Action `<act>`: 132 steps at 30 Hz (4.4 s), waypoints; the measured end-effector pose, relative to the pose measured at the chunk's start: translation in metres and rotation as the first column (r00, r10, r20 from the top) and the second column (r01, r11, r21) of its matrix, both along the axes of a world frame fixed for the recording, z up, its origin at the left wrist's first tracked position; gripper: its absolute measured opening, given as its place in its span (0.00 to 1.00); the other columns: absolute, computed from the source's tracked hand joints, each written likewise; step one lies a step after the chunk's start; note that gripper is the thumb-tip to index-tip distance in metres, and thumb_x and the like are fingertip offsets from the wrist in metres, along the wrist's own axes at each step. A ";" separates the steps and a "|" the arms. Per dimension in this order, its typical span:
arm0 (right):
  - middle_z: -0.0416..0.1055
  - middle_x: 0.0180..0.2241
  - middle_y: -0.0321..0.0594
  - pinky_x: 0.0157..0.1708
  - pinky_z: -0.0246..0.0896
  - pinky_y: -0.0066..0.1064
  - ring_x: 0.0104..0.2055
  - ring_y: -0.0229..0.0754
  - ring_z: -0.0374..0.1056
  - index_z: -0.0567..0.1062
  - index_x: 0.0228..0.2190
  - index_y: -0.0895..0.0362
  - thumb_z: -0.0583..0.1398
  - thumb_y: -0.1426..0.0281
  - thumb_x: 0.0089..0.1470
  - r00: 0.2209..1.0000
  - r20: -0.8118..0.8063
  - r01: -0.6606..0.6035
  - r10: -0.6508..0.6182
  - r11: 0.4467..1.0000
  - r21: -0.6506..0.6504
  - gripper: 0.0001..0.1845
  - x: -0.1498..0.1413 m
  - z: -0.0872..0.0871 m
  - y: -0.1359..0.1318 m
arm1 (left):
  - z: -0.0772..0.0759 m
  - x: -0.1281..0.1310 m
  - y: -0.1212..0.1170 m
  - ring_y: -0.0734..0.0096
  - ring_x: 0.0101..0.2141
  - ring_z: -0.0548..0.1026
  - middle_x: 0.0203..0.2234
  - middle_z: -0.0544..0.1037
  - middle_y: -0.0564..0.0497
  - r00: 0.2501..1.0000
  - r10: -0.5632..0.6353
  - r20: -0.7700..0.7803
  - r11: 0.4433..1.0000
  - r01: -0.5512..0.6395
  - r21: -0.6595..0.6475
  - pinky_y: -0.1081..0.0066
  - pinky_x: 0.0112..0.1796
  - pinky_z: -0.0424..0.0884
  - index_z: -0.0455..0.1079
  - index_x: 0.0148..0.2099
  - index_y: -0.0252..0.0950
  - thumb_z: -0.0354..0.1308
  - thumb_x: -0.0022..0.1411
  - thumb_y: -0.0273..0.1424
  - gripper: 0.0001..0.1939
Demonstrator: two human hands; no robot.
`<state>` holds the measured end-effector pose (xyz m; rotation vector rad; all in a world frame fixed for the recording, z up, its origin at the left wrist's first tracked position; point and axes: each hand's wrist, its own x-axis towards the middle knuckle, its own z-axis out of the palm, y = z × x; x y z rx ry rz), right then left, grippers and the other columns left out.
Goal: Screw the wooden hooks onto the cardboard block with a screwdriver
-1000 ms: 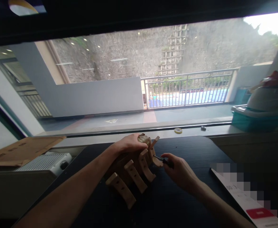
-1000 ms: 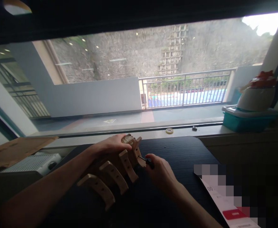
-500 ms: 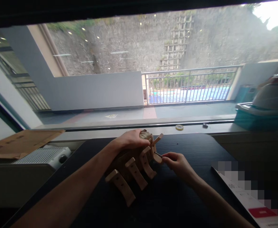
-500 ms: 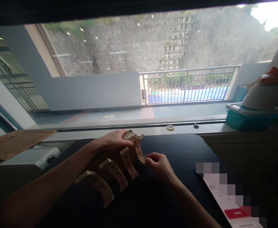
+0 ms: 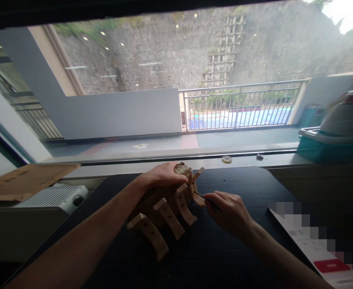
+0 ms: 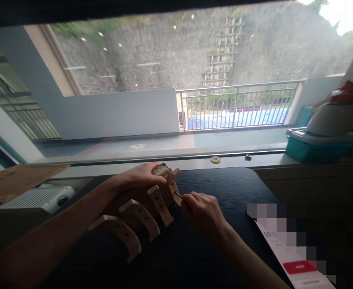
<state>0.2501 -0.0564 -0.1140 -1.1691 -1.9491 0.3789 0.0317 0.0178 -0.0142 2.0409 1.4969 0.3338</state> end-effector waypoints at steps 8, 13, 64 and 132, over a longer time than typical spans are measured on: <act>0.69 0.19 0.38 0.20 0.58 0.28 0.21 0.38 0.65 0.75 0.26 0.61 0.46 0.56 0.60 0.950 -0.211 0.167 -0.228 0.947 -0.273 0.27 0.001 -0.025 0.025 | -0.002 -0.002 0.005 0.53 0.33 0.75 0.33 0.78 0.45 0.999 0.046 0.003 0.999 -0.046 0.006 0.66 0.30 0.68 0.72 0.41 0.39 0.63 0.40 0.49 0.27; 0.71 0.29 0.37 0.27 0.60 0.28 0.29 0.40 0.67 0.73 0.39 0.56 0.59 0.58 0.52 0.980 -0.089 0.153 -0.177 0.962 -0.226 0.17 0.014 -0.006 0.008 | -0.004 -0.004 0.007 0.52 0.33 0.76 0.33 0.79 0.44 0.997 0.081 -0.005 0.997 -0.081 0.014 0.66 0.29 0.67 0.71 0.41 0.38 0.63 0.40 0.49 0.27; 0.74 0.30 0.43 0.24 0.52 0.30 0.27 0.41 0.68 0.75 0.43 0.58 0.53 0.80 0.54 0.788 0.615 -0.143 0.024 0.979 0.145 0.17 0.004 0.015 0.012 | 0.003 0.000 -0.001 0.58 0.34 0.76 0.35 0.78 0.48 0.997 0.020 -0.073 0.999 -0.022 -0.028 0.68 0.32 0.70 0.70 0.43 0.41 0.60 0.43 0.49 0.26; 0.76 0.35 0.40 0.30 0.64 0.29 0.34 0.41 0.71 0.74 0.40 0.58 0.59 0.69 0.49 0.981 -0.165 0.015 -0.106 0.880 -0.475 0.14 0.003 0.010 0.000 | 0.004 0.001 0.000 0.55 0.35 0.76 0.35 0.79 0.46 0.986 0.090 -0.138 0.996 -0.087 0.023 0.69 0.30 0.69 0.69 0.42 0.39 0.60 0.42 0.50 0.27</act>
